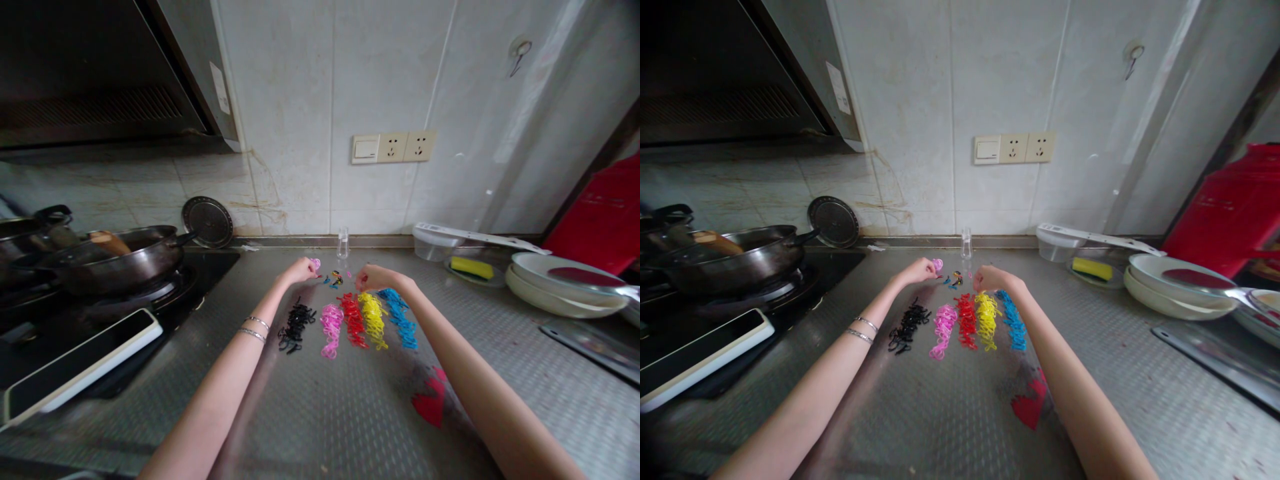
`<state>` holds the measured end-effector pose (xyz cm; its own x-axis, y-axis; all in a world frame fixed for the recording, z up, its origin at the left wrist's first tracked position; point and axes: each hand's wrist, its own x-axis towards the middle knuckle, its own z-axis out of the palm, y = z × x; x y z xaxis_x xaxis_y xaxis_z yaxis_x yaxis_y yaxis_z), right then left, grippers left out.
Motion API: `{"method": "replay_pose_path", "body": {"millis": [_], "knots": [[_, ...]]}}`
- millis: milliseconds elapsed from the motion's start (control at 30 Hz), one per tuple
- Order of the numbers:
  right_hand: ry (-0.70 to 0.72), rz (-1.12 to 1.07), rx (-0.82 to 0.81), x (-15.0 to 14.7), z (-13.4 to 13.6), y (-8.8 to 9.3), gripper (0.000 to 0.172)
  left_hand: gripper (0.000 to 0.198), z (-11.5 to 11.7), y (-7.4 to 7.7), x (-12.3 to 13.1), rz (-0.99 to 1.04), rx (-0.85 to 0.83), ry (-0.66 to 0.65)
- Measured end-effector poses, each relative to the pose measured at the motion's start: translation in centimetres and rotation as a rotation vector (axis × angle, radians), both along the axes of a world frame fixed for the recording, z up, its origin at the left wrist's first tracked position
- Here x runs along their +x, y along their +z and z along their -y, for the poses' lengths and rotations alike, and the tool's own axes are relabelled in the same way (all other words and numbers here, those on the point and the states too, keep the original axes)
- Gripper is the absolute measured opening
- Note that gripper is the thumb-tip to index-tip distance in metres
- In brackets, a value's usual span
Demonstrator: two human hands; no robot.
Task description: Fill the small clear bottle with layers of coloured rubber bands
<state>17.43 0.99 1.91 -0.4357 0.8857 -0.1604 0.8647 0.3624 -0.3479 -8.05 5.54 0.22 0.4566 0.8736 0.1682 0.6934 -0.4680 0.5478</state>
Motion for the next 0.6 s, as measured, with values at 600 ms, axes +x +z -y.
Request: {"method": "replay_pose_path", "body": {"millis": [600], "knots": [[0.068, -0.322, 0.305, -3.3, 1.5, 1.1, 0.032, 0.023, 1.7, 2.2, 3.0, 0.190, -0.254, -0.198]]}}
